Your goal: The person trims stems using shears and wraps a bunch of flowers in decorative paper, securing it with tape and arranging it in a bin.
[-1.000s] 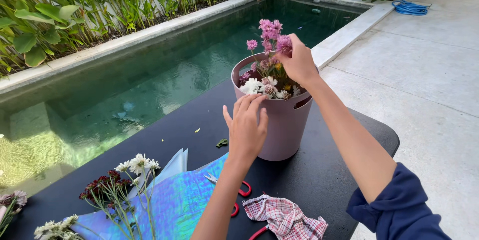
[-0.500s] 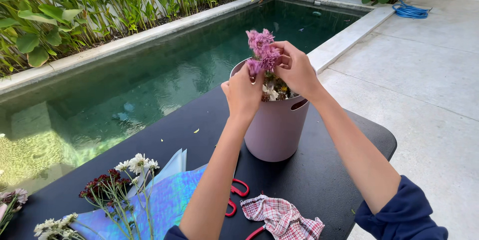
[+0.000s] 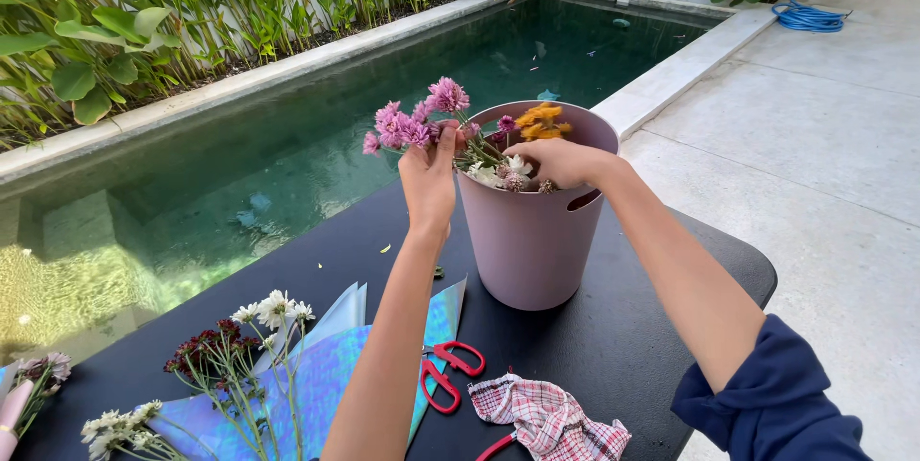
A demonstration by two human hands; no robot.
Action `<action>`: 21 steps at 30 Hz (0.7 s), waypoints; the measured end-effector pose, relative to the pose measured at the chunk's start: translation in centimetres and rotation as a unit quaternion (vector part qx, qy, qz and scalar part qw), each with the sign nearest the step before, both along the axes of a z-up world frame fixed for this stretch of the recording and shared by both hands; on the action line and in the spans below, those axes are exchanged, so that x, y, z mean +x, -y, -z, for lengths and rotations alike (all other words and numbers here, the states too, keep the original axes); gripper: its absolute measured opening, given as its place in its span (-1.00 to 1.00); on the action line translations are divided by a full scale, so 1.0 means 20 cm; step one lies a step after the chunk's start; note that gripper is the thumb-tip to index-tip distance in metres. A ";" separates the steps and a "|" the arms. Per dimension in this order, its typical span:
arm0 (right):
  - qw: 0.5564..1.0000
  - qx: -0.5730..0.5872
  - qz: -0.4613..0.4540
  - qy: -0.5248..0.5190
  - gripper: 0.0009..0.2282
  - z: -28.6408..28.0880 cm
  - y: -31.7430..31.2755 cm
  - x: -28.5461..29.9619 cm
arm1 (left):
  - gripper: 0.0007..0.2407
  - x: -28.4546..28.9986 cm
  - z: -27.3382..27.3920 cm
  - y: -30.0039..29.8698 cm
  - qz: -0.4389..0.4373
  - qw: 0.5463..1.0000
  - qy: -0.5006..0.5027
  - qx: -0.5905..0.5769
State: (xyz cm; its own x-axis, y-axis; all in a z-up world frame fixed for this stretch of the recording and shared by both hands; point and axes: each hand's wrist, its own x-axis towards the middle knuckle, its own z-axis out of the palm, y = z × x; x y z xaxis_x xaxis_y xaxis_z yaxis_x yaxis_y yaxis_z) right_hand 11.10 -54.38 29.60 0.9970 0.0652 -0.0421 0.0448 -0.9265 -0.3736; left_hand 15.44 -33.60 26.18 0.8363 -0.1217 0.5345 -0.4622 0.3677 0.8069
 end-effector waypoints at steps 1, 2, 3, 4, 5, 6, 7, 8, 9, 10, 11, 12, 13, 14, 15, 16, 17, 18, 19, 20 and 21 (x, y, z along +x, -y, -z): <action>1.000 0.000 -0.001 0.000 -0.47 0.02 0.02 0.02 | -0.80 0.01 0.00 -0.01 -0.001 1.000 0.000 0.000; 1.000 -0.003 0.003 0.030 -0.58 0.05 0.04 0.04 | -0.80 0.02 0.00 -0.01 0.011 1.000 0.013 -0.004; 0.998 -0.006 0.007 0.061 -0.67 0.07 0.06 0.06 | -0.79 0.02 0.01 -0.01 0.023 0.999 0.027 -0.008; 0.998 -0.006 0.007 0.060 -0.67 0.08 0.07 0.05 | -0.79 0.02 0.01 -0.01 0.024 0.999 0.026 -0.008; 0.994 -0.008 0.026 0.101 -0.72 0.08 0.08 0.04 | -0.78 0.01 0.01 -0.02 0.032 0.999 0.029 0.005; 0.989 -0.011 0.044 0.143 -0.77 0.09 0.08 0.03 | -0.77 0.01 0.01 -0.03 0.040 0.998 0.033 0.018; 0.989 -0.011 0.044 0.142 -0.77 0.12 0.12 0.06 | -0.77 0.07 0.06 -0.02 0.039 0.999 0.032 0.018; 0.984 -0.001 0.075 0.160 -0.77 0.15 0.16 0.09 | -0.74 0.12 0.11 -0.01 0.042 0.998 0.024 0.027; 0.978 0.008 0.106 0.178 -0.77 0.18 0.20 0.12 | -0.70 0.18 0.16 0.00 0.045 0.998 0.016 0.036; 0.978 0.008 0.106 0.177 -0.77 0.22 0.23 0.16 | -0.70 0.10 0.11 -0.03 0.046 0.998 0.015 0.036; 0.973 -0.032 0.127 0.191 -0.76 0.25 0.26 0.19 | -0.66 0.02 0.05 -0.05 0.021 0.998 0.026 0.060; 0.965 -0.072 0.147 0.204 -0.75 0.28 0.29 0.23 | -0.61 -0.06 -0.01 -0.07 -0.004 0.996 0.037 0.085; 0.965 -0.072 0.146 0.204 -0.75 0.24 0.27 0.19 | -0.61 -0.04 0.01 -0.06 -0.005 0.996 0.037 0.085; 0.969 -0.050 0.147 0.193 -0.78 0.21 0.24 0.15 | -0.62 -0.02 0.03 -0.06 -0.034 0.989 0.047 0.137; 0.972 -0.028 0.148 0.180 -0.80 0.17 0.21 0.11 | -0.62 -0.01 0.05 -0.05 -0.063 0.978 0.056 0.190; 0.972 -0.028 0.148 0.181 -0.80 0.14 0.17 0.08 | -0.62 -0.01 0.06 -0.04 -0.063 0.978 0.056 0.189; 0.972 -0.026 0.154 0.173 -0.80 0.11 0.14 0.05 | -0.71 -0.02 0.06 -0.03 -0.075 0.970 0.065 0.223; 0.973 -0.023 0.161 0.165 -0.79 0.09 0.10 0.02 | -0.77 -0.03 0.07 -0.02 -0.086 0.960 0.073 0.257; 0.973 -0.024 0.162 0.165 -0.79 0.12 0.14 0.06 | -0.77 -0.04 0.07 -0.01 -0.086 0.960 0.073 0.257; 0.971 -0.004 0.162 0.174 -0.79 0.15 0.18 0.09 | -0.78 -0.05 0.08 0.01 -0.098 0.945 0.068 0.303; 0.969 0.017 0.161 0.184 -0.79 0.18 0.22 0.13 | -0.78 -0.06 0.08 0.02 -0.110 0.929 0.064 0.349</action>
